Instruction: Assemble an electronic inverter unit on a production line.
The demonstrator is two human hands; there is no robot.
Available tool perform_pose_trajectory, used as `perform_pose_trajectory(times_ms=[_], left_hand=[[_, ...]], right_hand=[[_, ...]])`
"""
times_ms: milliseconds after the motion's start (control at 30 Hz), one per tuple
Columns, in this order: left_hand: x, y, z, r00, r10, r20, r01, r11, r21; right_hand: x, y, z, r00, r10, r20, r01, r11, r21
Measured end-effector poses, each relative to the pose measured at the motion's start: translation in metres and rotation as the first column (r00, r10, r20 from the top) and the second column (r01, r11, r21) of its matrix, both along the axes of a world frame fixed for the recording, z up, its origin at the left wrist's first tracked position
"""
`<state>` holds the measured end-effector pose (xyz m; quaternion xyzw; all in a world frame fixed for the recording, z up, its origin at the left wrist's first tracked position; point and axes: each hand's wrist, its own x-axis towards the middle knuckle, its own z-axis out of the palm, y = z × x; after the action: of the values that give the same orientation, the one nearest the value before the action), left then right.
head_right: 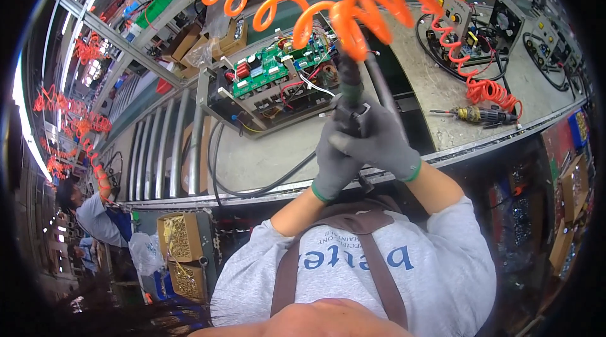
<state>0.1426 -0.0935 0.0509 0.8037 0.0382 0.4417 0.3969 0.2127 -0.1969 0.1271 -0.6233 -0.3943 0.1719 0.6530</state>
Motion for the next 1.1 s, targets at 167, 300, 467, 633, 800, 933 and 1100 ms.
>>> perform_pose_trajectory(times_ms=[167, 300, 467, 633, 800, 933, 1100], left_hand=[[-0.047, 0.036, 0.006, 0.987, 0.129, -0.096, -0.109, 0.976, 0.191], [-0.065, 0.049, 0.025, 0.918, 0.235, -0.319, -0.085, 0.903, 0.42], [-0.051, 0.035, 0.039, 0.884, 0.05, -0.465, 0.086, 0.96, 0.268], [-0.05, 0.067, 0.02, 0.966, -0.026, -0.257, 0.068, 0.986, 0.153], [-0.046, 0.104, -0.026, 0.859, 0.277, -0.432, -0.2, 0.956, 0.214], [-0.039, 0.099, -0.038, 0.823, 0.194, -0.533, -0.104, 0.975, 0.195], [-0.014, 0.08, -0.043, 0.863, 0.088, -0.498, -0.106, 0.994, -0.008]], right_hand=[[0.002, 0.015, -0.004, 0.95, 0.269, 0.158, -0.268, 0.963, -0.032], [0.007, 0.014, -0.023, 0.939, 0.295, -0.177, -0.297, 0.955, 0.019], [0.027, 0.011, -0.024, 0.932, 0.11, -0.347, -0.054, 0.984, 0.169], [0.082, -0.012, -0.014, 0.857, -0.149, -0.493, 0.227, 0.968, 0.102], [0.192, -0.013, -0.024, 0.914, -0.3, -0.274, 0.298, 0.953, -0.051], [0.265, 0.032, -0.007, 0.875, -0.405, 0.264, 0.451, 0.881, -0.144], [0.301, 0.133, 0.017, 0.575, -0.654, 0.491, 0.739, 0.673, 0.03]])
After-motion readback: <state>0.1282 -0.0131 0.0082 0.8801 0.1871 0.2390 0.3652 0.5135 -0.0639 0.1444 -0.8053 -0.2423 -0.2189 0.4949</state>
